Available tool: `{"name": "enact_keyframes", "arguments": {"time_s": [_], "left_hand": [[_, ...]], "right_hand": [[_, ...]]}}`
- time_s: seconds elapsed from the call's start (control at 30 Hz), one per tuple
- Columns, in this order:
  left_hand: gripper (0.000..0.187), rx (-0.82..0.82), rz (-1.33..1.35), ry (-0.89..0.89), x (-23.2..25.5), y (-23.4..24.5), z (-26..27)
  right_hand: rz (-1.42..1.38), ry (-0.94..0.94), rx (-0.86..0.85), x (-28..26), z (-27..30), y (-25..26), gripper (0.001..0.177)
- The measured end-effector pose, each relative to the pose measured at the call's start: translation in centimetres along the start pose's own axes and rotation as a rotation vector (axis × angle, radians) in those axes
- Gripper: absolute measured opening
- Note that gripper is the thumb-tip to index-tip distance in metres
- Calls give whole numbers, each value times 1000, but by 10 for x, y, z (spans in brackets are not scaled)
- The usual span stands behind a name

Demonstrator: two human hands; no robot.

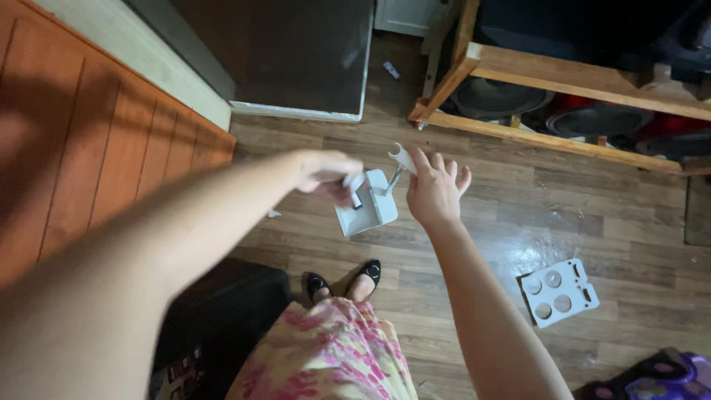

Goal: The person assembles a broom and dustpan set, then uses the broom to sweep debris into the dustpan across a wooden floor.

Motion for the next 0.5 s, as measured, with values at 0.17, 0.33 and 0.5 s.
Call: {"name": "enact_keyframes", "arguments": {"time_s": [0.17, 0.33, 0.5], "left_hand": [[43, 183, 31, -587, -5, -19, -74], [34, 854, -884, -795, 24, -16, -62], [39, 451, -174, -822, 24, -63, -90]], "right_hand": [[-57, 3, 56, 13, 2, 13, 62], [-84, -130, 14, 42, 7, 33, 56], [-187, -151, 23, 62, 12, 38, 51]]}}
Point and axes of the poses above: each hand's wrist, its own z-axis away from the middle knuckle, its own y-axis out of the back of the hand, x = y × z, the point moved 4 cm from there along -z, towards the middle knuckle, and after that the axes turned 6 degrees about -y, right-handed, at the moved point
